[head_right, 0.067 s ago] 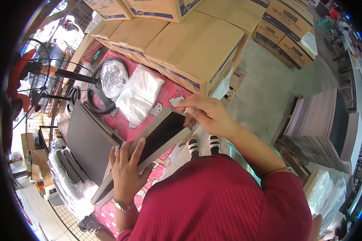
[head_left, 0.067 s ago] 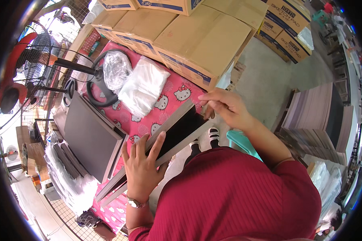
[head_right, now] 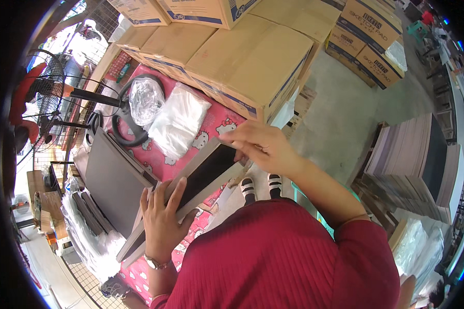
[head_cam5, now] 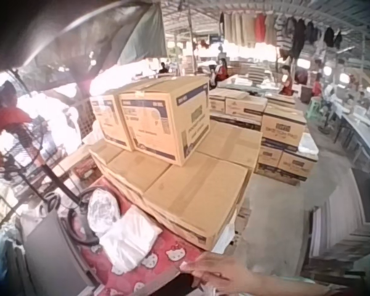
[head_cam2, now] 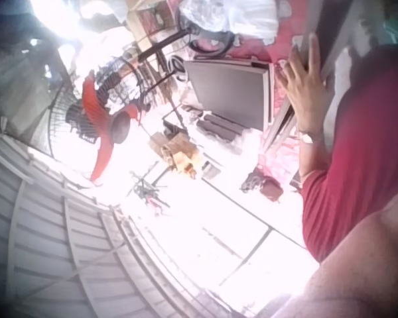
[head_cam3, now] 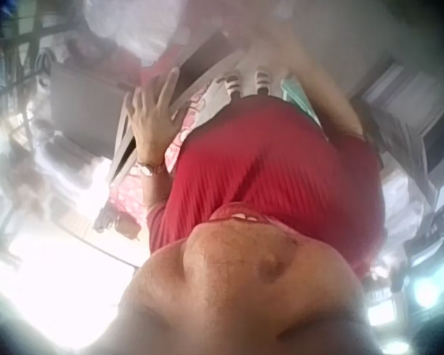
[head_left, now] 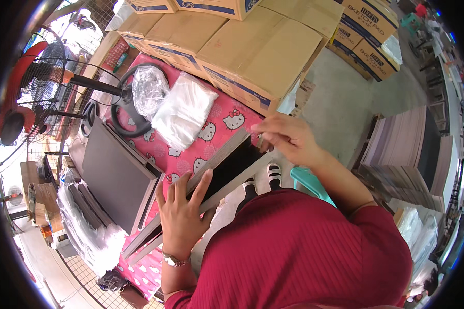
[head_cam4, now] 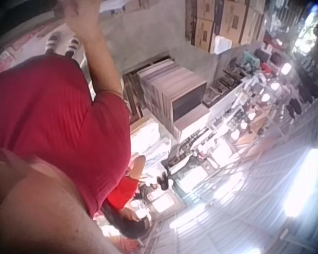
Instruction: The person picks up dark rectangular sheets from a large stack and places them individually onto a table, then gathers them into a smaller stack.
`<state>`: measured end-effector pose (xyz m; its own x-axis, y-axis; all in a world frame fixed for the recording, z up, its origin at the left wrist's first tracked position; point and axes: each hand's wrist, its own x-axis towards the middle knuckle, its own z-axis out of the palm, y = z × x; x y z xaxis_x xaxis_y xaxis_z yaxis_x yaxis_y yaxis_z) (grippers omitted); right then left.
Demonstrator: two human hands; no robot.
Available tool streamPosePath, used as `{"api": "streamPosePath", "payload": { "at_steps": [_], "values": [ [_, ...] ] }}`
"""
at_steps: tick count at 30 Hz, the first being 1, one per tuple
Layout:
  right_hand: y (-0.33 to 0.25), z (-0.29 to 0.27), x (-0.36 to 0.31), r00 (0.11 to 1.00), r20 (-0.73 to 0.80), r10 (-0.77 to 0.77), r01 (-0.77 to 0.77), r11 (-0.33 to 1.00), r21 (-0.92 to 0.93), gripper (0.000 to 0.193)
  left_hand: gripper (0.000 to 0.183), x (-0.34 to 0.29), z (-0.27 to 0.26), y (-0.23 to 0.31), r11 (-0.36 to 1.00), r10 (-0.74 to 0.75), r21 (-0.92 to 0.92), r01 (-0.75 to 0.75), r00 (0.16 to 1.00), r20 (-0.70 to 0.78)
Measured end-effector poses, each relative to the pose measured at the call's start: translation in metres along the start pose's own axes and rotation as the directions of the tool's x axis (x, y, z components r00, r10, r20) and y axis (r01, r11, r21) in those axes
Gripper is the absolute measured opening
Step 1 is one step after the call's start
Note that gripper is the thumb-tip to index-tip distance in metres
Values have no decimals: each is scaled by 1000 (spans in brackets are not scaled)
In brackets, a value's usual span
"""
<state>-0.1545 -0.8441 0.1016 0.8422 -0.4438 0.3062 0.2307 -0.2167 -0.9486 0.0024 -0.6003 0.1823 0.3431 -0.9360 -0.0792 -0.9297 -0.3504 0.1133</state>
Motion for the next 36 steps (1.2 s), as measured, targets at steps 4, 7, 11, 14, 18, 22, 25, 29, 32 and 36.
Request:
{"api": "streamPosePath", "payload": {
  "at_steps": [4, 7, 11, 14, 18, 22, 25, 29, 32, 36],
  "values": [
    [7, 9, 9, 953, 21, -301, 291, 900, -325, 35, 69, -1, 0, -4, 999, 32, -9, -32, 999, -12],
    [10, 11, 9, 927, 24, -374, 353, 848, -396, 38, 66, 0, 0, -4, 999, 39, -13, -40, 999, -23],
    [12, 16, 9, 926, -21, -377, 342, 861, -376, 40, 66, 1, -1, -4, 999, 44, -19, -45, 999, -27],
    [14, 15, 10, 899, 7, -439, 395, 802, -448, 38, 65, 1, 0, -5, 999, 50, -19, -50, 998, -34],
    [14, 14, 9, 885, 33, -464, 420, 767, -486, 37, 64, 2, -1, -6, 998, 62, -24, -63, 997, -38],
    [11, 15, 8, 892, 29, -452, 405, 767, -498, 36, 64, 2, -1, -8, 998, 53, -36, -54, 998, -32],
    [13, 16, 7, 886, 27, -462, 408, 753, -516, 37, 65, 2, -1, -8, 997, 68, -43, -70, 996, -53],
    [13, 16, 6, 890, 17, -456, 400, 761, -511, 39, 65, 3, -1, -10, 996, 69, -53, -72, 996, -56],
    [17, 16, 4, 912, -11, -411, 362, 815, -453, 37, 65, 4, -1, -10, 995, 84, -52, -88, 994, -64],
    [9, 17, 4, 945, -34, -325, 282, 864, -418, 31, 69, 2, 1, -12, 996, 66, -56, -67, 997, -31]
  ]
}}
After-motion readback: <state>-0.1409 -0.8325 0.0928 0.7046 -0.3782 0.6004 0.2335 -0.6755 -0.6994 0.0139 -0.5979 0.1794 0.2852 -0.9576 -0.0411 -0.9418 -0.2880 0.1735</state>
